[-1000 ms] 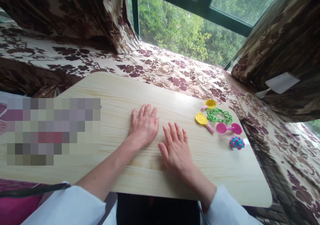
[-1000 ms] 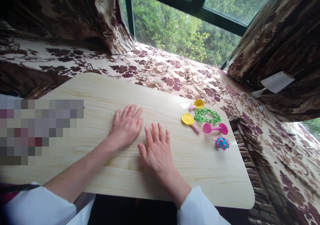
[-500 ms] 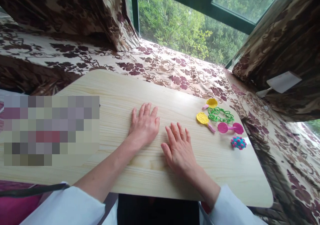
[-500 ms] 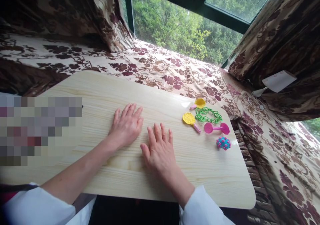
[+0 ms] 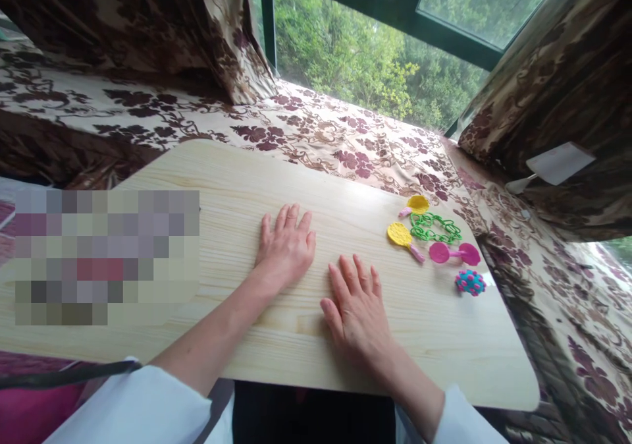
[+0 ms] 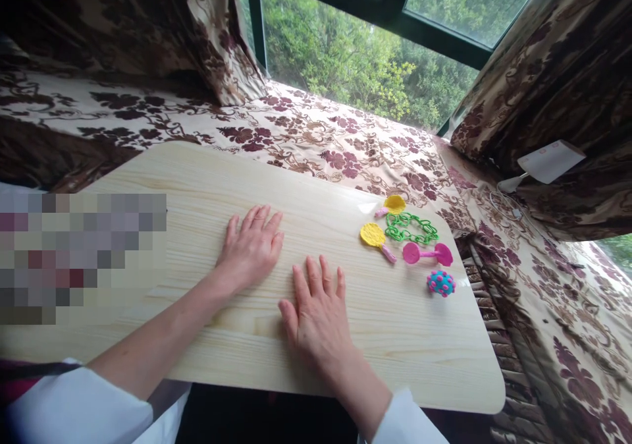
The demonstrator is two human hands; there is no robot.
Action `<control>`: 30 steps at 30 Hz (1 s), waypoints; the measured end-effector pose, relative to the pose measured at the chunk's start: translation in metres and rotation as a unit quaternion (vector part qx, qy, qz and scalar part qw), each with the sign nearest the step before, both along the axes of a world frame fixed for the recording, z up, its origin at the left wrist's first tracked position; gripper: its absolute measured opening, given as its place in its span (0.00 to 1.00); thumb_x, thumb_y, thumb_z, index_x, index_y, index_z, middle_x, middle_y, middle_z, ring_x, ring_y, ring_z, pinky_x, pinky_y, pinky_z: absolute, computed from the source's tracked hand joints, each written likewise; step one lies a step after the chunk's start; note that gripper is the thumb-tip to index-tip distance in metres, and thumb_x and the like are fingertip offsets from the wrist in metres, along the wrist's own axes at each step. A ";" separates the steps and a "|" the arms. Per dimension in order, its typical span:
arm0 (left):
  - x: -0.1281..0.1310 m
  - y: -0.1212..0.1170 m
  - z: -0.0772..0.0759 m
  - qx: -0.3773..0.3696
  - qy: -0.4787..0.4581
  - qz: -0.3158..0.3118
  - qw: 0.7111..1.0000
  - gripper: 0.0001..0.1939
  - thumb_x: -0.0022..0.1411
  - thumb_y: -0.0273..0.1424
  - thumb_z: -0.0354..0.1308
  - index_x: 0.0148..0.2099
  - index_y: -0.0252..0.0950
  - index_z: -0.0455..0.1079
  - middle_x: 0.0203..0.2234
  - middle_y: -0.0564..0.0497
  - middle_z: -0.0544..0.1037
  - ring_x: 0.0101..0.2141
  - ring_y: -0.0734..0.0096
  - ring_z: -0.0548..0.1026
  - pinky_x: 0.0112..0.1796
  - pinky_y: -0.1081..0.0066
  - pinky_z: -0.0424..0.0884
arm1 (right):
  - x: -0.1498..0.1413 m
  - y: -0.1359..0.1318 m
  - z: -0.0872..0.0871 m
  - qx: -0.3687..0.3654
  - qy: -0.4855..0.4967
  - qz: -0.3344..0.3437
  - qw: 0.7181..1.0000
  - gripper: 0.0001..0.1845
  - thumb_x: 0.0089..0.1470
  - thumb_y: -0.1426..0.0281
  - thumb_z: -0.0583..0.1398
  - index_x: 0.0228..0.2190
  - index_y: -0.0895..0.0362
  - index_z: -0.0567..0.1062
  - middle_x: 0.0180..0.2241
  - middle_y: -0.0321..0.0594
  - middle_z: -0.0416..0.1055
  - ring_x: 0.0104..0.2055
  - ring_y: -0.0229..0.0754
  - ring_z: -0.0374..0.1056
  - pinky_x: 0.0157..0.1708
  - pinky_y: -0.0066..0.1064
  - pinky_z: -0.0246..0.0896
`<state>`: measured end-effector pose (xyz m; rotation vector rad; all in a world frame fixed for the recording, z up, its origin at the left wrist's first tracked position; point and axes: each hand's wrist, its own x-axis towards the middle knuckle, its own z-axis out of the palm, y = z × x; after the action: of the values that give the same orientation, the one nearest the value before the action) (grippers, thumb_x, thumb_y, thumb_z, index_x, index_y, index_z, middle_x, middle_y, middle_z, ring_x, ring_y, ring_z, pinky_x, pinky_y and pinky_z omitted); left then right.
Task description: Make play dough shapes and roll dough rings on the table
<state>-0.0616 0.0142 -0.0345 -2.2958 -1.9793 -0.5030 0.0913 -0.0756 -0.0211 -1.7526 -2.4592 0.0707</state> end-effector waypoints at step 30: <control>-0.001 -0.001 0.001 -0.005 -0.004 -0.002 1.000 0.24 0.62 0.38 0.37 0.59 0.38 0.53 0.59 0.45 0.55 0.59 0.60 0.49 0.56 0.53 0.41 | 0.013 -0.026 0.001 -0.021 -0.013 0.005 1.000 0.29 0.58 0.58 0.44 0.58 0.55 0.52 0.62 0.41 0.38 0.63 0.49 0.28 0.57 0.50 0.26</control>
<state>-0.0624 0.0137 -0.0335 -2.3083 -1.9852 -0.5049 0.1045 -0.1011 -0.0204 -1.7679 -2.5030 0.1007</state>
